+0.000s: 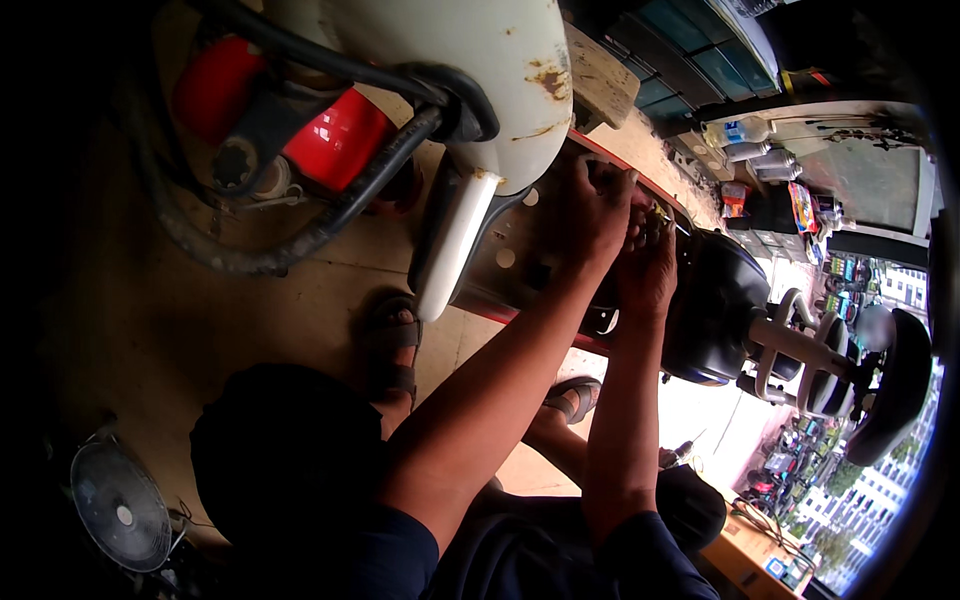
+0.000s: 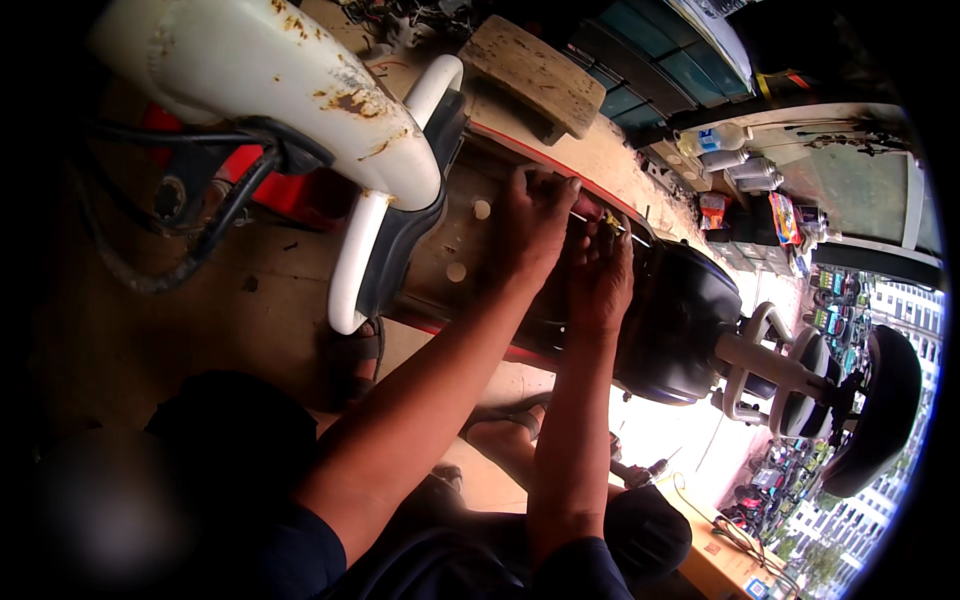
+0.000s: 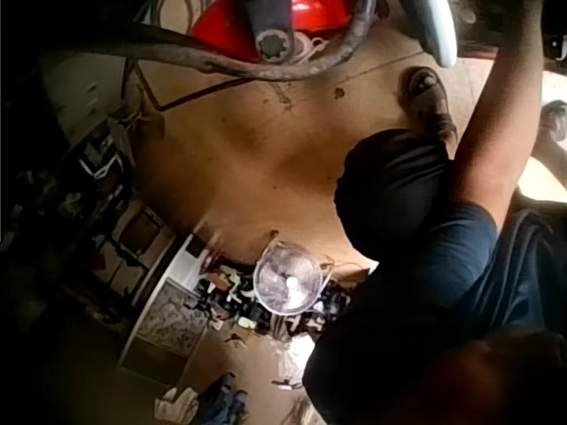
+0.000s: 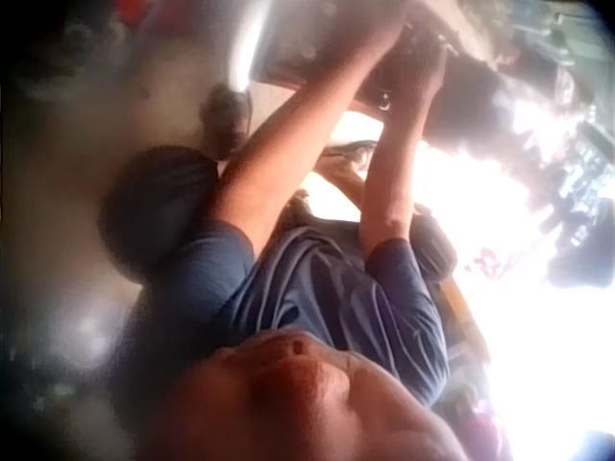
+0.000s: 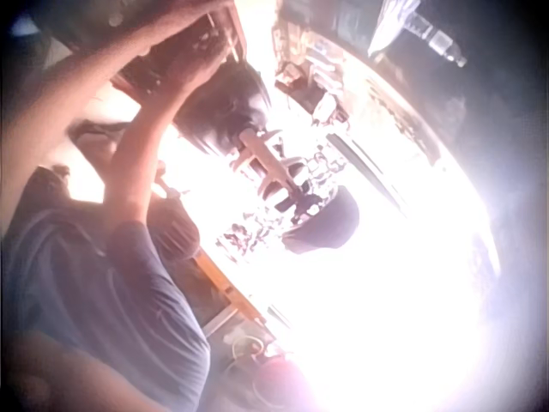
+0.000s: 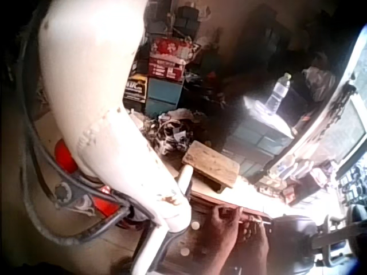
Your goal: The person removes a screw from a plastic side cover of a motorcycle using a screwdriver and then detaches the cover by hand. They subsequently use an electric drill to remove a smaller component from the detached plastic piece.
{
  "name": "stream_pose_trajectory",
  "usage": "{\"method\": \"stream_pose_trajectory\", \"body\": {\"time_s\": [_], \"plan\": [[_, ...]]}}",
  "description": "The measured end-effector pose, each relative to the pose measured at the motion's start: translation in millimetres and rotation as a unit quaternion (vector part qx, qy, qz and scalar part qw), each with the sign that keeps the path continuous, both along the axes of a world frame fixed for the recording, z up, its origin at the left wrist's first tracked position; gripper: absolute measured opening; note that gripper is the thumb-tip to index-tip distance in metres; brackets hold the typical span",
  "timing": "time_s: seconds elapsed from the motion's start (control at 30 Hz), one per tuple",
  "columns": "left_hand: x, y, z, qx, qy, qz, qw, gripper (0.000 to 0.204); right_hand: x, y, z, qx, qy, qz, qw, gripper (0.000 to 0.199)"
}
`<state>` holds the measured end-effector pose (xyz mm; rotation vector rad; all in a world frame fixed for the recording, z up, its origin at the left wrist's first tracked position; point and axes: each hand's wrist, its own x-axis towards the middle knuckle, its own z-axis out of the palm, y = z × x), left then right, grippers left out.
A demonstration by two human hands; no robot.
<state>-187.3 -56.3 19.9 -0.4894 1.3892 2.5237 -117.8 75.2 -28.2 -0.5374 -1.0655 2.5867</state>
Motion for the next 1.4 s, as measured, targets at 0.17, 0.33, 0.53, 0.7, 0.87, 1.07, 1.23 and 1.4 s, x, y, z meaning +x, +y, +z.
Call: {"method": "stream_pose_trajectory", "body": {"time_s": [0.17, 0.33, 0.53, 0.7, 0.87, 1.07, 1.23, 1.4], "plan": [[-9, -1, 5, 0.052, 0.025, -0.058, 0.997, 0.03, 2, 4, -3, -0.012, -0.009, -0.037, 0.999, 0.03], [-9, -3, 12, -0.09, 0.073, -0.053, 0.992, 0.034, 4, 14, -10, -0.036, -0.004, -0.04, 0.999, 0.03], [-10, 5, -14, -0.129, 0.12, -0.01, 0.984, 0.034, 4, 8, -6, -0.045, -0.015, -0.064, 0.997, 0.033], [-1, -5, 11, -0.127, 0.089, -0.023, 0.988, 0.036, 5, 7, -3, -0.043, -0.027, -0.078, 0.996, 0.031], [-1, 7, -14, -0.229, 0.095, 0.021, 0.969, 0.041, 4, 8, -2, -0.036, -0.029, -0.051, 0.998, 0.026], [4, 2, -9, -0.201, 0.109, 0.025, 0.973, 0.037, 2, 5, 0, -0.027, -0.037, -0.047, 0.998, 0.027], [4, 2, -3, -0.138, 0.074, 0.012, 0.988, 0.037, 3, 11, -6, -0.028, -0.041, -0.052, 0.997, 0.034], [4, 2, -8, -0.174, 0.089, 0.023, 0.981, 0.038, 4, 10, -6, -0.042, -0.033, -0.041, 0.998, 0.033]]}}
